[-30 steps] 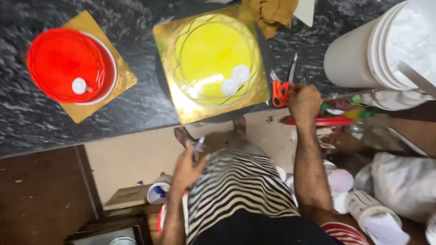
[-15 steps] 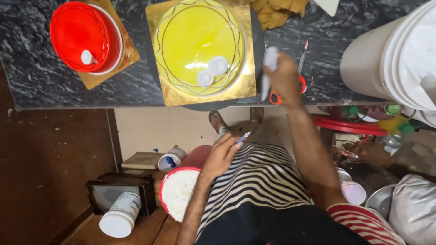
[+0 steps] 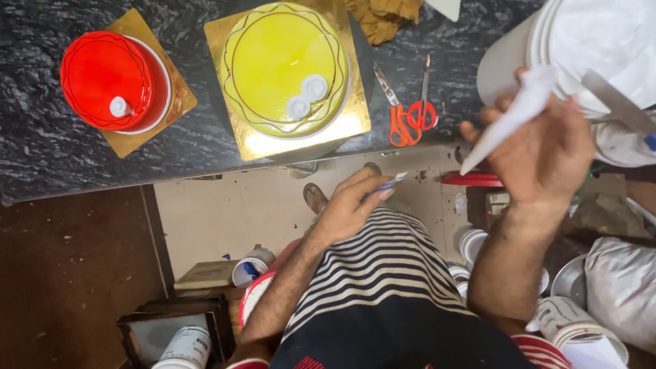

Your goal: Preparing a paper piping cone and filling it with icing for cake decoration.

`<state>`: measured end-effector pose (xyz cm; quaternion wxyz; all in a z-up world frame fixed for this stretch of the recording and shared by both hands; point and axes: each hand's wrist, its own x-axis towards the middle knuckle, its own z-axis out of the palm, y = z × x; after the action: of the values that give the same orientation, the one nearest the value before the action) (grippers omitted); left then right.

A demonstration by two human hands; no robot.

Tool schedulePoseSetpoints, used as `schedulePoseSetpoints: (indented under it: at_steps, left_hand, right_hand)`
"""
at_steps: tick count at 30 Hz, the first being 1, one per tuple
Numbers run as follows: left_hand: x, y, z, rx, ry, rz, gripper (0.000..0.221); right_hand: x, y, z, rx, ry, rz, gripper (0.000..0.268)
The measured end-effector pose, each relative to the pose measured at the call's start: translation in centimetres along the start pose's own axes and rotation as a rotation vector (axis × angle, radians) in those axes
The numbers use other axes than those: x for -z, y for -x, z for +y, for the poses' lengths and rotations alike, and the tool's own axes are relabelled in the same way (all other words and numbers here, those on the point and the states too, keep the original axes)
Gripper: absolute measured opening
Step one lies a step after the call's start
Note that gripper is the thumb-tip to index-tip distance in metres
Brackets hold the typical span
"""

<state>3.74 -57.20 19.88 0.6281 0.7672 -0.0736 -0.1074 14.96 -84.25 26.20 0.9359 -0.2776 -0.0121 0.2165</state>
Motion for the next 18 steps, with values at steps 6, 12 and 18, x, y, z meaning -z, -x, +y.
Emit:
schedulePoseSetpoints:
  at_steps: [6,12,18]
  left_hand:
    - [0.5,0.1,2.2,-0.124,0.057,-0.001,0.027]
    - [1.4,0.5,5.0,-0.212,0.075,-0.022,0.032]
    - [2.1,1.8,7.1,-0.284,0.035,0.086,0.043]
  right_hand:
    - [-2.2,3.8,-0.4,0.094,-0.043,0.247,0.035]
    - [-8.1,5.0,1.9,0.231,0.031,-0.083,0.02]
    - [-5.9,7.5,3.2,0.423,0.411,-0.028,0.013]
